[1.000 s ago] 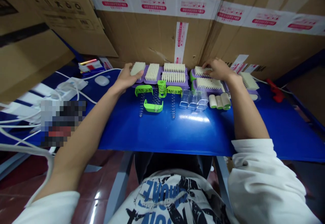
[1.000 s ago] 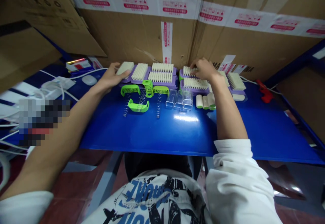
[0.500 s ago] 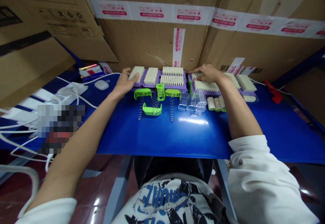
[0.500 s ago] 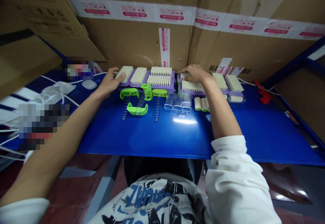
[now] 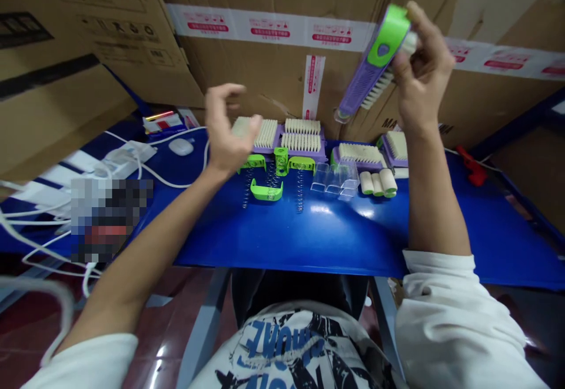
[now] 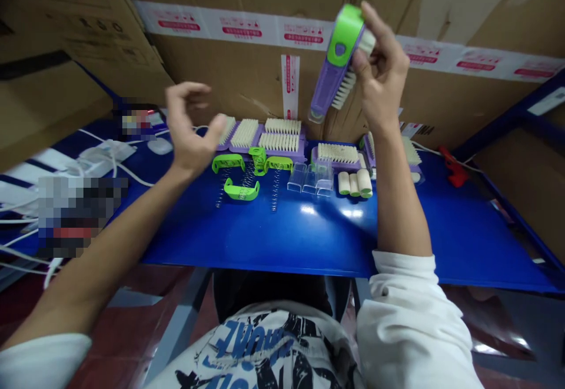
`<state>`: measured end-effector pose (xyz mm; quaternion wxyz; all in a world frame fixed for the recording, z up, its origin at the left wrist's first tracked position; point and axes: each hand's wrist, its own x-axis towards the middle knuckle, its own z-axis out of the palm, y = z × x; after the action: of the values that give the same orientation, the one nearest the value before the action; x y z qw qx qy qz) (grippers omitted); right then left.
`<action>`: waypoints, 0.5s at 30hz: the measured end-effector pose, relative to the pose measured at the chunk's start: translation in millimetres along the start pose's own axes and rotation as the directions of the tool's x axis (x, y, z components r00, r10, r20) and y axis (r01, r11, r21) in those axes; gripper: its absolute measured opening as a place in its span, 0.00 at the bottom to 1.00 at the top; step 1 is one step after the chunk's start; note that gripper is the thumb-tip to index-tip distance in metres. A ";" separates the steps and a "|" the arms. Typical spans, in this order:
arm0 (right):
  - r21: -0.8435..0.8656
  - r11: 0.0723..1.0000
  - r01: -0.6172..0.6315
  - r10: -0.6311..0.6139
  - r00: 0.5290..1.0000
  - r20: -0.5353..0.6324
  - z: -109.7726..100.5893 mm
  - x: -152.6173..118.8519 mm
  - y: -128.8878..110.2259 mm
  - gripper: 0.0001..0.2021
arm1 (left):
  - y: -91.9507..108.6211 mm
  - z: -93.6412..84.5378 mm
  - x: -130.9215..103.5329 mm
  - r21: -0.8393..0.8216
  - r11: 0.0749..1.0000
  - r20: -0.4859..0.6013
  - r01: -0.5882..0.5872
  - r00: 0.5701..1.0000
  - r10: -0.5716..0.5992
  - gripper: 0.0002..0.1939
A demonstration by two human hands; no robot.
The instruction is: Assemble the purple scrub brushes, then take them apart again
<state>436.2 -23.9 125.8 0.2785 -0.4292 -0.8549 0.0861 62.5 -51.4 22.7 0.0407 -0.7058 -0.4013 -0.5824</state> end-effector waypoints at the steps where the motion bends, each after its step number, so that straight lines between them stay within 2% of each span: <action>1: 0.024 1.000 0.007 -0.006 1.000 -0.017 0.1 -3.2 -16.8 0.36 | 23.4 6.9 5.3 -0.061 0.997 0.089 -0.041 0.995 0.046 0.39; 4: 0.097 0.994 0.045 -0.039 0.997 -0.068 4.3 -21.4 -68.0 0.38 | 83.2 19.5 25.8 -0.123 0.991 0.246 -0.062 0.965 0.091 0.57; 6: 0.152 0.981 0.121 -0.091 0.977 -0.192 4.9 -39.4 -99.0 0.35 | 108.6 14.9 35.8 -0.132 0.988 0.308 -0.084 0.944 0.122 0.57; 8: 0.180 0.955 0.238 -0.147 0.901 -0.408 1.2 -58.0 -124.5 0.28 | 122.0 2.9 37.4 -0.125 0.986 0.343 -0.113 0.927 0.150 0.55; 9: 0.159 0.946 0.283 -0.182 0.867 -0.464 -2.0 -66.3 -134.8 0.27 | 125.2 -3.7 35.0 -0.113 0.985 0.356 -0.132 0.920 0.164 0.54; 10: 0.105 0.946 0.308 -0.229 0.859 -0.458 -5.5 -73.4 -143.2 0.28 | 126.7 -9.5 31.2 -0.095 0.984 0.366 -0.153 0.914 0.177 0.53; 12: -0.059 0.945 0.320 -0.322 0.894 -0.313 -11.5 -83.4 -154.8 0.33 | 127.2 -16.6 22.1 -0.055 0.979 0.375 -0.198 0.904 0.204 0.51; 13: -0.136 0.940 0.313 -0.337 0.915 -0.222 -13.1 -86.5 -158.5 0.33 | 127.0 -17.7 18.1 -0.039 0.975 0.372 -0.220 0.902 0.219 0.50; 15: -0.217 0.940 0.262 -0.296 0.944 -0.146 -13.0 -90.6 -163.4 0.28 | 127.3 -16.8 12.9 -0.018 0.964 0.355 -0.265 0.900 0.254 0.48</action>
<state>374.4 -196.8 163.2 0.3195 -0.3342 -0.8834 -0.0766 127.4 -139.4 91.2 0.0559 -0.8453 -0.3135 -0.4290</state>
